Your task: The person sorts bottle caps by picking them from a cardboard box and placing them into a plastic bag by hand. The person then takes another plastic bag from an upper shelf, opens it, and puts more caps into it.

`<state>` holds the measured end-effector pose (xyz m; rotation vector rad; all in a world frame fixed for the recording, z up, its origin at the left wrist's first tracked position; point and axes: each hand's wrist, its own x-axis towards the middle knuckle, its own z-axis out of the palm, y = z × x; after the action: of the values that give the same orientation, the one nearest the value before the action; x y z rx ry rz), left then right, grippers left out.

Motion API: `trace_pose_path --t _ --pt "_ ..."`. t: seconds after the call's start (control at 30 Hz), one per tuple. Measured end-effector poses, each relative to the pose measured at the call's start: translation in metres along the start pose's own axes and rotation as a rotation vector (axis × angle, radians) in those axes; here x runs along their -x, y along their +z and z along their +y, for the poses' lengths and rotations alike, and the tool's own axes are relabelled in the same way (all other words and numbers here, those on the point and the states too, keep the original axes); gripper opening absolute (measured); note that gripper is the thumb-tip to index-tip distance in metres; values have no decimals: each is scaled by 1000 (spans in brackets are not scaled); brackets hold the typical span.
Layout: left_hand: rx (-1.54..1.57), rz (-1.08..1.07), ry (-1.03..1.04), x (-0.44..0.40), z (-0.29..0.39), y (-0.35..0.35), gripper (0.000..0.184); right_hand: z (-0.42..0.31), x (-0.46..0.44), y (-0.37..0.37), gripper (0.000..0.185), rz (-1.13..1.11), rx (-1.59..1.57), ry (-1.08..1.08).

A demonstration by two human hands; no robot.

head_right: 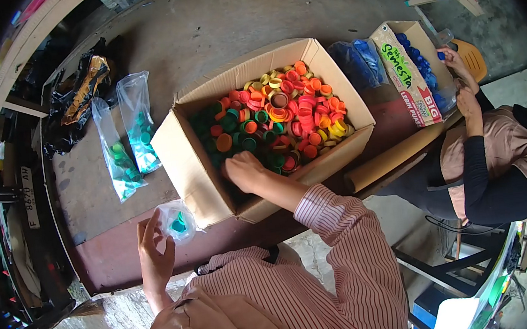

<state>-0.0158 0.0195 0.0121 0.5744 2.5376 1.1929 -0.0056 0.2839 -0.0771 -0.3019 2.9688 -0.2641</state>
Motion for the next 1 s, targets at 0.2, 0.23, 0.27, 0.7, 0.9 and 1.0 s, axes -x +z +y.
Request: trace_pose_path --t 0.2,0.23,0.27,0.7,0.9,1.0 --pt "-5 27 -6 3 -1 -2 55 -4 3 -2 3 -47 -17 -67" --pt "-3 28 -12 3 -1 -2 55 -3 5 2 3 -19 -18 -81" --pt "-2 30 -10 4 0 -1 55 -3 5 9 3 -18 -15 -82" --pt "23 67 -19 9 -5 -2 55 18 26 -40 11 -165 -286 37" --pt "27 17 15 7 0 1 55 -14 -1 -8 15 -380 -96 102" --pt "11 20 22 6 -1 -1 55 -22 -8 4 17 -420 -138 262"
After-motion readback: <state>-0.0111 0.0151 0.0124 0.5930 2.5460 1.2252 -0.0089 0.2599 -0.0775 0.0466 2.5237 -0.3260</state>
